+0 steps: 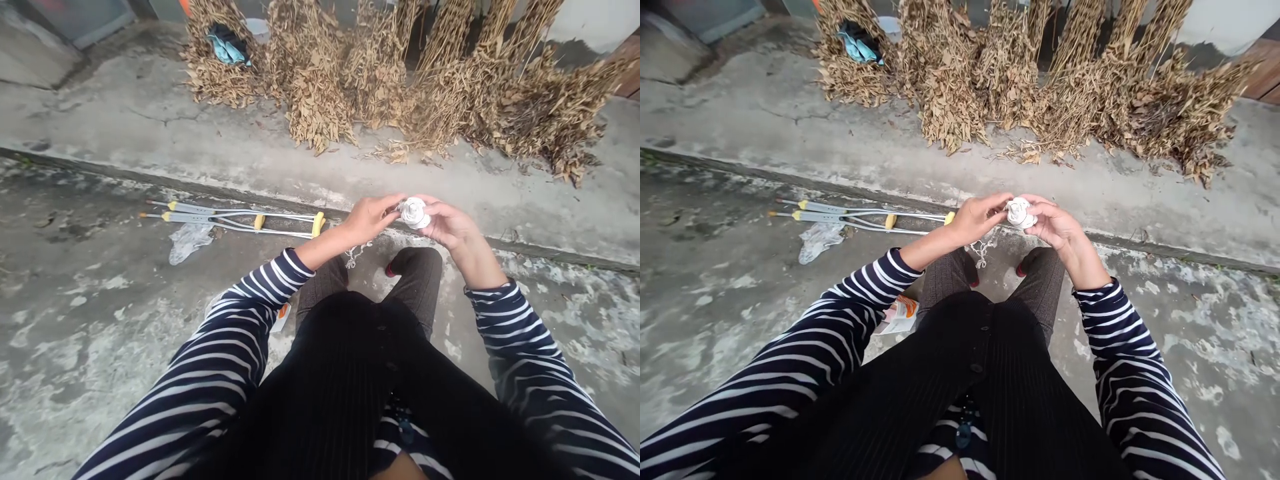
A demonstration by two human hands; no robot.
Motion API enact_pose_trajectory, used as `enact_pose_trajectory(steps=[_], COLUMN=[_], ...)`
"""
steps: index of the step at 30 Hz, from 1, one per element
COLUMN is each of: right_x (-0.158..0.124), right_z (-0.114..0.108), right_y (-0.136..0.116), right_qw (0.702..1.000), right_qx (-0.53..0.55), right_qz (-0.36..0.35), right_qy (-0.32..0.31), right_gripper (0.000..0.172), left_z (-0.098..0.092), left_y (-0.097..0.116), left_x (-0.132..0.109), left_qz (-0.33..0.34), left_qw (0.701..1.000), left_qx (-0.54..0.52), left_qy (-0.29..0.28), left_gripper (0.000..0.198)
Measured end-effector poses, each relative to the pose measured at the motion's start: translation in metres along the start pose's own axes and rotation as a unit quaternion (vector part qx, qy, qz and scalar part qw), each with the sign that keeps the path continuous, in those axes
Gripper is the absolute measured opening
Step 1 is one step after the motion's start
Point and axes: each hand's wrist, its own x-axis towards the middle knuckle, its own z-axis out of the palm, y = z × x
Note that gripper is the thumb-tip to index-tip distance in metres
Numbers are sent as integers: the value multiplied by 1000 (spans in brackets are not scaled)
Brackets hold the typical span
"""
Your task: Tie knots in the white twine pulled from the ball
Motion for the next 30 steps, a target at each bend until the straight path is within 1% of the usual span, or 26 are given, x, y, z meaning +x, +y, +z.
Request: enact_pose_trajectory(steps=[2,3,5,7,11,15,19,21,23,25,28,30], right_x=[-5,-7,-10,-10,-3,2,1,1,0,-1,-5,-9], right_z=[1,2,5,8,12,11,9,7,5,4,5,9], right_y=[-3,-4,-4,-3,3,4,2,2,1,0,-5,-9], right_qw=[1000,1000,1000,999,998,997,996,995,995,996,996,996], right_qx=[-9,-12,-8,1,25,30,15,10,4,5,15,5], right_qz=[10,12,4,-16,-45,-66,-90,-101,-99,-89,-84,-92], right_qy=[-10,-17,-25,-29,-21,-12,9,26,29,24,19,8], right_gripper=[38,39,41,43,46,47,41,37,36,37,40,42], left_z=[-11,-16,-22,-25,-18,-5,3,3,2,2,4,4], left_y=[1,1,-3,-8,-12,-6,-2,-2,-2,-4,-11,-15], left_x=[5,7,13,18,22,18,16,15,12,7,2,4], left_qz=[28,36,39,27,-21,-67,-131,-145,-147,-154,-178,-182], left_qw=[999,999,998,998,995,983,964,956,943,922,883,868], left_qx=[20,20,3,-25,-85,-156,-213,-228,-256,-305,-387,-409], left_qy=[-18,-28,-41,-44,-37,-61,-87,-118,-155,-181,-199,-214], left_gripper=[22,19,18,20,23,20,17,19,19,17,10,8])
